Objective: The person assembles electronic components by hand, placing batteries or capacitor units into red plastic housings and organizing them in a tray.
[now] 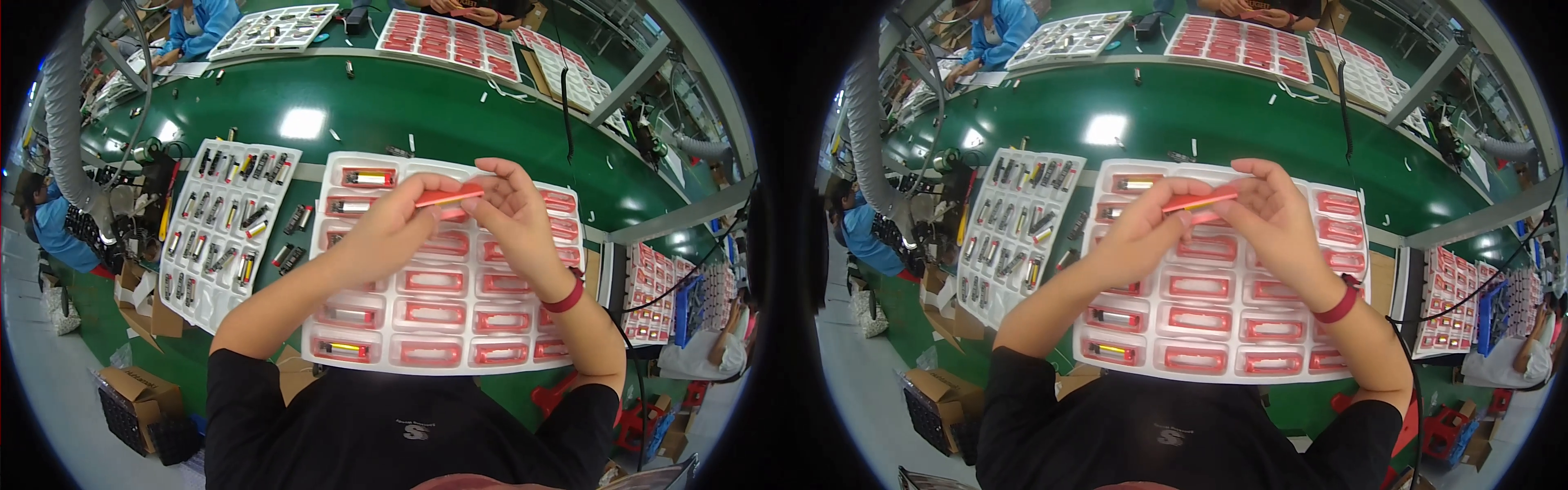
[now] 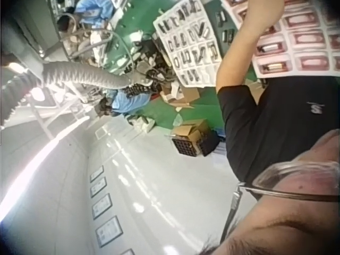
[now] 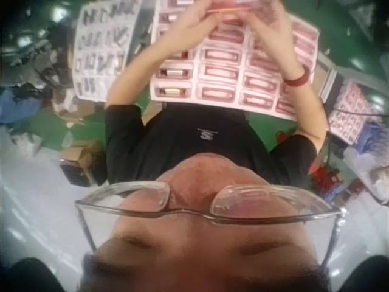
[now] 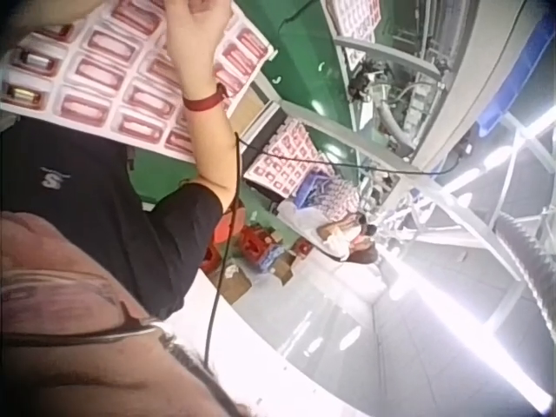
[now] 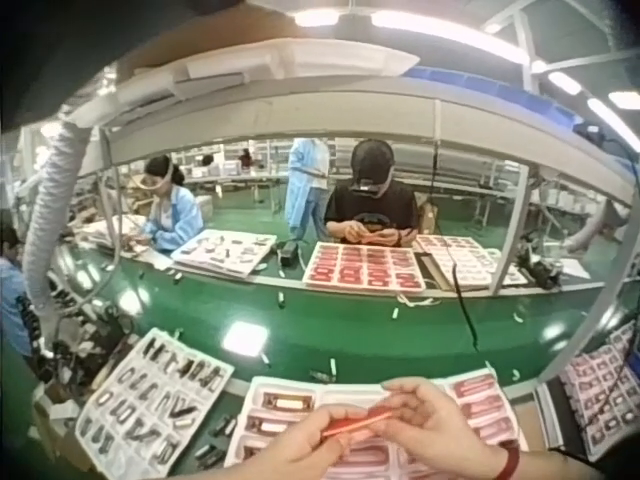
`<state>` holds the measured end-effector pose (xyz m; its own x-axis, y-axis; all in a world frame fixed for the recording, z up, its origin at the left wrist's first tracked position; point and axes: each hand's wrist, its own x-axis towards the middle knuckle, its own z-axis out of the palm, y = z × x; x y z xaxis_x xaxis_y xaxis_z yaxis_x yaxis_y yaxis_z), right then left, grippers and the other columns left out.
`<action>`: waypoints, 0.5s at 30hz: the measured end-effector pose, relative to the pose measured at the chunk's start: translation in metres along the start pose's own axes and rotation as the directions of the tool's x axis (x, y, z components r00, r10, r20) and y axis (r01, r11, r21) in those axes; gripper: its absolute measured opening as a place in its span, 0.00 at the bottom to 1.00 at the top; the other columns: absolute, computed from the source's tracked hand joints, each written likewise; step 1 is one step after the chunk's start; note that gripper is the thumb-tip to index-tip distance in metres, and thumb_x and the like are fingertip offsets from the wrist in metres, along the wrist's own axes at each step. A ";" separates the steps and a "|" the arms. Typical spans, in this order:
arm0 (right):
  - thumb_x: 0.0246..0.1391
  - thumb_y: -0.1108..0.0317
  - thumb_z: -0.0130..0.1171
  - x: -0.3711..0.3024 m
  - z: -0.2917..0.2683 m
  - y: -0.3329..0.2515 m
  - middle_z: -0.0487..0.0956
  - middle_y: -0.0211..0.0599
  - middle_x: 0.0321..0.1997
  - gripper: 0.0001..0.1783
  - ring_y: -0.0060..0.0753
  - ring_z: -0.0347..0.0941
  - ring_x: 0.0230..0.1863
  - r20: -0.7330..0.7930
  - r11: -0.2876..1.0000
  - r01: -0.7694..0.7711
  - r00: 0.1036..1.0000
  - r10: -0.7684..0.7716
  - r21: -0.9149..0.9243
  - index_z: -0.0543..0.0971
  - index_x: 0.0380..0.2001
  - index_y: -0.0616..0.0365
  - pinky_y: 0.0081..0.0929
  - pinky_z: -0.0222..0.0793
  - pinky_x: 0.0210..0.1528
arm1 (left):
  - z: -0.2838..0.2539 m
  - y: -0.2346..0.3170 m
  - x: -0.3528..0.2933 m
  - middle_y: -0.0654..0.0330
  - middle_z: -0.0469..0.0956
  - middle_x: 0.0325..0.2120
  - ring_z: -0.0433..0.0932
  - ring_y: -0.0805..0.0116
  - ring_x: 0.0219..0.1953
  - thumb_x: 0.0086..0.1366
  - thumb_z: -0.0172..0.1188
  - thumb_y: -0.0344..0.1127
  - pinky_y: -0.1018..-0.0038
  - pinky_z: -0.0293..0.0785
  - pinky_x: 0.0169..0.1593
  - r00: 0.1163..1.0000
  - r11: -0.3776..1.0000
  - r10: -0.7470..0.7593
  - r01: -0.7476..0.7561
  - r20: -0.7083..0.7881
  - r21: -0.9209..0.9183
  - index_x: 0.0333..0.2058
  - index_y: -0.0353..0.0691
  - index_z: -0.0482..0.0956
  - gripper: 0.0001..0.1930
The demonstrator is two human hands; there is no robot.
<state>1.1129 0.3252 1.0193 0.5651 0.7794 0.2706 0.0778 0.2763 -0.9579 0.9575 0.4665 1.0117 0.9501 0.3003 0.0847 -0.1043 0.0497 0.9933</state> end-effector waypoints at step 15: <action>0.55 0.84 0.61 -0.007 0.009 -0.014 0.76 0.42 0.46 0.16 0.31 0.77 0.43 0.211 0.904 0.310 0.944 -0.255 -0.293 0.78 0.48 0.64 0.25 0.76 0.46 | -0.012 0.016 -0.014 0.48 0.81 0.47 0.82 0.56 0.47 0.64 0.57 0.21 0.67 0.77 0.52 0.915 0.781 0.402 -0.334 -0.016 0.529 0.55 0.33 0.77 0.20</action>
<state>1.1002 0.3213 1.0317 0.3406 0.7835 0.5198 0.4863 0.3263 -0.8106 0.9393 0.4747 1.0255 0.8232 0.3100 0.4757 -0.2429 -0.5650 0.7885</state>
